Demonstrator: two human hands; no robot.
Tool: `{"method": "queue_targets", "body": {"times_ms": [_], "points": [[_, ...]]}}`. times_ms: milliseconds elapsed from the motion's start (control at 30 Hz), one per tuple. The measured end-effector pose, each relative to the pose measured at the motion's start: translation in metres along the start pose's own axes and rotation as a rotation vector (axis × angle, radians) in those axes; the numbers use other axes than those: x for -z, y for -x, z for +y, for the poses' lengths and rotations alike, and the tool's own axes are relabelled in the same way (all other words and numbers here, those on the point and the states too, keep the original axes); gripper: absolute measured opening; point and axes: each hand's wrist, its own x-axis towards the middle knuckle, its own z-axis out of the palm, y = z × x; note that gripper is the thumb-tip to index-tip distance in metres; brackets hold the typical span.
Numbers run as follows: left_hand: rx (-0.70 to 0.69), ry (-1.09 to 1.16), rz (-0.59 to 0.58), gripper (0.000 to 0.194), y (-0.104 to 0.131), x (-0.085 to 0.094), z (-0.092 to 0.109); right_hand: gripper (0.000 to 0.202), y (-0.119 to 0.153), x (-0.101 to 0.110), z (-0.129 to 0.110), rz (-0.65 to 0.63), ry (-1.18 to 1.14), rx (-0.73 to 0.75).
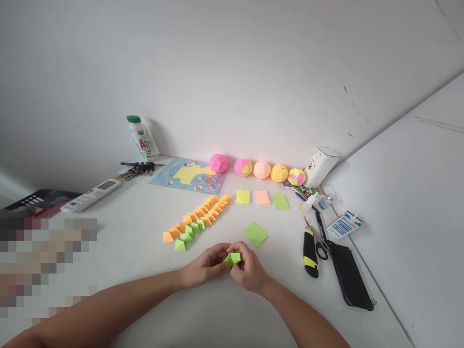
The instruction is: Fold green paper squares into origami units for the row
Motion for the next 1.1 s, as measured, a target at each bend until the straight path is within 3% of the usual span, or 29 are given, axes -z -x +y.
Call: {"method": "queue_targets", "body": {"times_ms": [400, 633, 800, 1100], "points": [[0.071, 0.084, -0.006, 0.035, -0.0016, 0.0045, -0.0059, 0.038, 0.0005, 0.0003, -0.0019, -0.058, 0.037, 0.053], [0.036, 0.093, 0.029, 0.039, -0.0028, 0.0034, -0.0084, 0.009, -0.0023, 0.0008, 0.0007, 0.102, 0.044, 0.049], [0.039, 0.072, 0.065, 0.038, -0.0041, 0.0002, -0.005, 0.012, -0.0029, 0.0005, -0.0064, 0.208, 0.032, 0.106], [0.081, 0.119, 0.221, 0.036, -0.0096, -0.0003, -0.0035, 0.017, -0.0018, -0.001, -0.0033, 0.18, 0.137, 0.197]]}}
